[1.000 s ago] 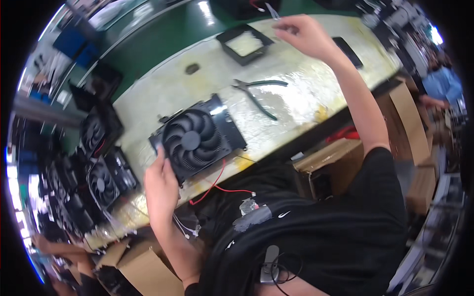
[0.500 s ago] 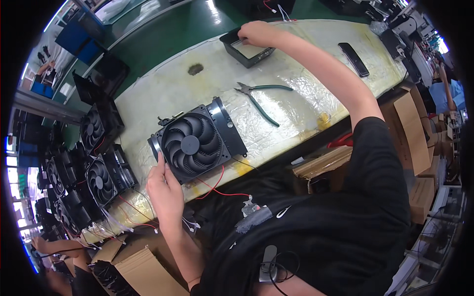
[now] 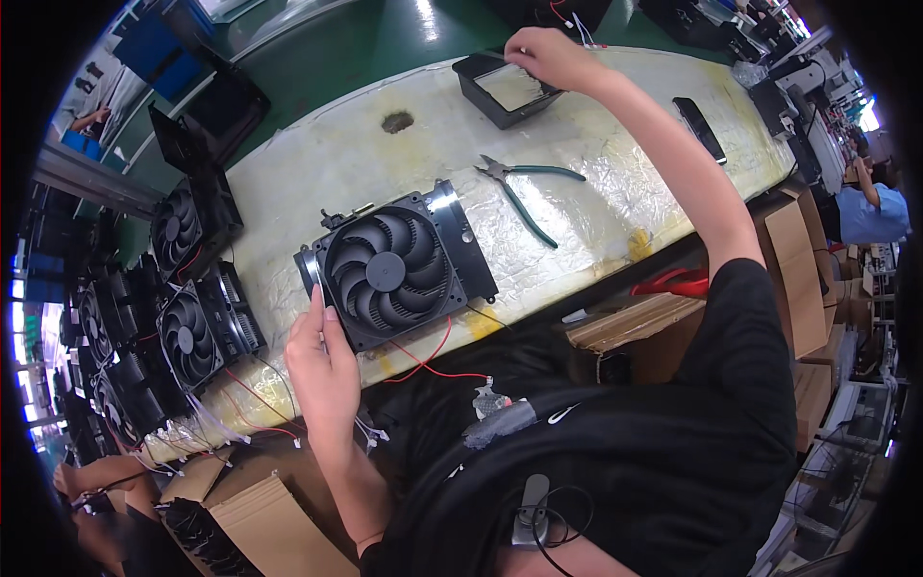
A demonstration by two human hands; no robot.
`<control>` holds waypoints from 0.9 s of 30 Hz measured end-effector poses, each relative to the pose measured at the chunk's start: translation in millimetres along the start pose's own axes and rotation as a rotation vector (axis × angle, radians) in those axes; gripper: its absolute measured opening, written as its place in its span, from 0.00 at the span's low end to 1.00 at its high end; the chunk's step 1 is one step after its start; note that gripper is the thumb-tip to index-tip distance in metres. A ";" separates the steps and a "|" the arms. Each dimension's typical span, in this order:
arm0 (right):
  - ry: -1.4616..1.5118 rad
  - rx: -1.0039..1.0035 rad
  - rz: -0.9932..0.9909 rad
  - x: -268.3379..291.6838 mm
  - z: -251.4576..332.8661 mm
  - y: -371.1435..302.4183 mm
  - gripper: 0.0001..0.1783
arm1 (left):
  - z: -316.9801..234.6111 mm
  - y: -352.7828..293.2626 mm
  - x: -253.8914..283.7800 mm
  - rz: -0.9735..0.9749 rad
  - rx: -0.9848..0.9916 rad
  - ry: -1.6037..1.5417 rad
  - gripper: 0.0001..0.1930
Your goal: The worker is assembling cooling fan units by securing wiring with zip ties and cutting off the excess length.
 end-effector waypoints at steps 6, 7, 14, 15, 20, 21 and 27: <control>0.867 -0.452 0.152 31.1 115.4 -13.1 0.10 | 6.0 -9.3 6.0 -0.020 0.307 -0.447 0.18; 0.876 -0.404 0.240 27.3 145.3 -16.6 0.10 | 6.0 -9.9 3.3 -0.011 0.327 -0.643 0.18; 0.651 -0.036 0.644 -2.0 289.8 -35.7 0.09 | 7.5 -1.3 2.5 0.103 0.364 -0.840 0.09; 0.613 0.078 0.591 -13.9 291.7 -38.9 0.10 | 11.8 -0.3 1.5 0.086 0.309 -0.823 0.07; 0.894 -0.227 0.628 -13.8 286.8 -47.8 0.10 | 20.3 -7.9 0.0 -0.024 0.399 -0.852 0.08; 0.959 -0.287 0.617 -14.8 281.0 -53.0 0.10 | 20.4 -8.7 -1.1 -0.022 0.397 -0.856 0.08; 1.007 -0.378 0.387 -12.2 280.1 -70.8 0.10 | 17.8 -13.3 -4.1 -0.075 0.375 -0.893 0.08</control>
Point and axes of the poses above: each hand's wrist, its own y-axis towards the middle knuckle, its own x-axis out of the back of the hand, z = x × y, the point moved 2 cm from there along y, towards the middle knuckle, and after that the axes turned 12 degrees about -z, right-handed, at the moved point
